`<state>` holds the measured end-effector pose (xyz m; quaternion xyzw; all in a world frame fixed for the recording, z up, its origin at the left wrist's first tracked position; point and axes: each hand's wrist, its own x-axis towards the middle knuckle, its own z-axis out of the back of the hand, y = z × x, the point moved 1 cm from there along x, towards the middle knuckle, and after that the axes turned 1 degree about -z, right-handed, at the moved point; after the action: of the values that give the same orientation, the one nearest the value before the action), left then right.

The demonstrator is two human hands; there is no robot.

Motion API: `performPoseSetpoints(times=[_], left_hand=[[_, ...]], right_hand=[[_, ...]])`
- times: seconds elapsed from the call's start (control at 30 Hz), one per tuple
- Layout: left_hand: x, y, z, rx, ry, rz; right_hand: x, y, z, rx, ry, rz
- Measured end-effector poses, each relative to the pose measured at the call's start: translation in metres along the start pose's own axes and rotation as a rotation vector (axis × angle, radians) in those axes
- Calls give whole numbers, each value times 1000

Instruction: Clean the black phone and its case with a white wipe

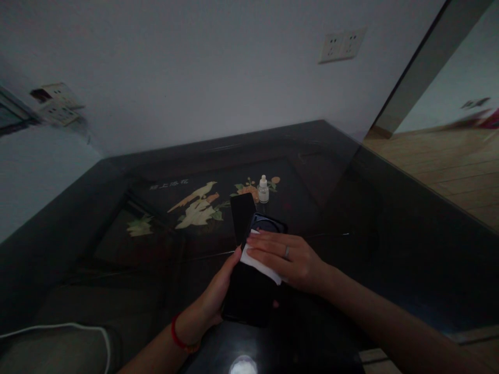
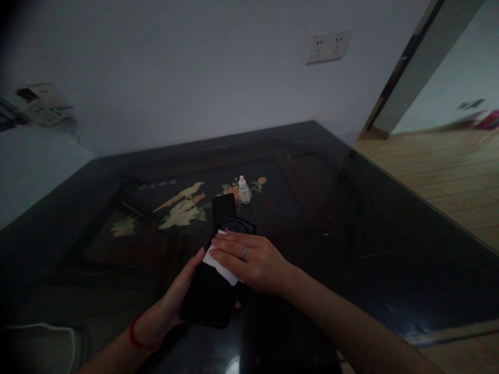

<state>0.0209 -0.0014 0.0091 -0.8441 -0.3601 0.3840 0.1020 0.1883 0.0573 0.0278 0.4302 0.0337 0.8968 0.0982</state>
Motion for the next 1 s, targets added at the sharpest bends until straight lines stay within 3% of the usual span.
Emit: performPoseSetpoints(times=[0.1,0.27,0.43,0.57,0.73,0.9,1.0], left_hand=[[2,-1,8,-23,14,-29],[4,3,13,10,115,99],[0,-4,3,-74,22,48],[-2,-10,3,-92,48,21],[0,-6,12,-38,136,55],[-2,-7,7,-98,64,46],[-3,-9,6,-77,49,38]], right_hand=[[1,0,2,-36,15,56],[0,-3,4,-57,-9,-17],[2,2,1,-32,34,101],[-2,-5,8,-92,44,152],[-6,-14,12,-181,-18,34],[-1,-5,7,-144,31,124],[-1,-6,9,-173,12,79]])
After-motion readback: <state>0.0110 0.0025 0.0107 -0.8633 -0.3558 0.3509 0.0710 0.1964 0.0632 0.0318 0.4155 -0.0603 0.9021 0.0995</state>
